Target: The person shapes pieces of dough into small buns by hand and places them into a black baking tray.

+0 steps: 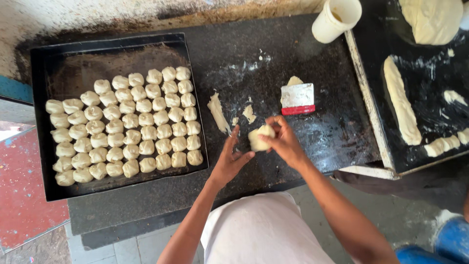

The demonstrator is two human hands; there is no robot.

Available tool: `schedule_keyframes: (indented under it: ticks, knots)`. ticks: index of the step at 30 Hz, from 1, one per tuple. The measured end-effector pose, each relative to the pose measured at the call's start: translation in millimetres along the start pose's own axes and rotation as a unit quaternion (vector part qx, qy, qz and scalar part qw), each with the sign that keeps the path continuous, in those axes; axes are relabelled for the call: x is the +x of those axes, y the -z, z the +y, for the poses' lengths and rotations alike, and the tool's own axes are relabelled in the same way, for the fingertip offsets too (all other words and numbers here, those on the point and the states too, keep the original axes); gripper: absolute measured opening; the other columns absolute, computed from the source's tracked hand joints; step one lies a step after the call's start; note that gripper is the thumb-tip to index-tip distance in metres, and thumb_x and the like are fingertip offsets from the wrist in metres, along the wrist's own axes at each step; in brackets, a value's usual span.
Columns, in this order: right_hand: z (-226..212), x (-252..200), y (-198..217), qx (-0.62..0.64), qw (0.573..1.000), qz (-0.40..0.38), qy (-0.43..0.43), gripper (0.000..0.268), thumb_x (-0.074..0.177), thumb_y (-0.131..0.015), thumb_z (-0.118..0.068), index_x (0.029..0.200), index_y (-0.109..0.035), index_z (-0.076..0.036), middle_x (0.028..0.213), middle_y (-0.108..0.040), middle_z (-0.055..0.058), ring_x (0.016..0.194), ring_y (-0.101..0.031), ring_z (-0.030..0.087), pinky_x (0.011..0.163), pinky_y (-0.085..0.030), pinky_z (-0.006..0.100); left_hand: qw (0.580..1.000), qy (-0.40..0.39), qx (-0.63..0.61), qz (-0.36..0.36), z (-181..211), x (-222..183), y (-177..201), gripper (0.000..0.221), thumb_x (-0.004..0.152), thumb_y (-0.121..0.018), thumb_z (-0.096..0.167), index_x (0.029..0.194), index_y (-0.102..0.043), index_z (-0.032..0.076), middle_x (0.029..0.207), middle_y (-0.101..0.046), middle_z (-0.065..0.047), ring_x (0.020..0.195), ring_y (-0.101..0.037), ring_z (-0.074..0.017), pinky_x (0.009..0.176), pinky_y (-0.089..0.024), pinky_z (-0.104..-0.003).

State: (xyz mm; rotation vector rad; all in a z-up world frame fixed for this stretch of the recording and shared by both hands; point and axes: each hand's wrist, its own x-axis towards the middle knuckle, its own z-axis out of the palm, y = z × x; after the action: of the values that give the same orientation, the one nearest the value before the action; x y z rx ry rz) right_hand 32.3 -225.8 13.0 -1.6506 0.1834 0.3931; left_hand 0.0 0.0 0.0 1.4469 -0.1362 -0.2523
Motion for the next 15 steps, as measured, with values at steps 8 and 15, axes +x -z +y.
schedule_keyframes:
  ticks: [8, 15]
  knots:
    - [-6.9, 14.0, -5.2, 0.013, 0.996, 0.036, -0.077, 0.036, 0.087, -0.082, -0.02, 0.114, -0.075, 0.002, 0.106, -0.076, 0.013, 0.086, -0.071, 0.018, 0.068, -0.061, 0.028, 0.989, 0.115, -0.081, 0.049, -34.2, 8.3, 21.0, 0.029, 0.101, -0.071, 0.006, 0.124, -0.065, -0.01, 0.107, -0.077, -0.017, 0.091, -0.076, -0.0203, 0.078, -0.063, -0.031]
    - [8.9, 41.6, 58.5, -0.619, 0.708, 0.19, 0.282, 0.061, 0.069, -0.076, -0.018, 0.127, -0.067, 0.0, 0.123, -0.071, 0.021, 0.113, -0.066, 0.037, 0.093, -0.05, 0.051, 0.948, 0.06, 0.297, 0.093, -36.8, -2.3, 11.2, 0.056, 0.088, -0.08, 0.015, 0.137, -0.058, -0.001, 0.119, -0.059, -0.019, 0.079, -0.07, -0.0259, 0.07, -0.059, -0.038]
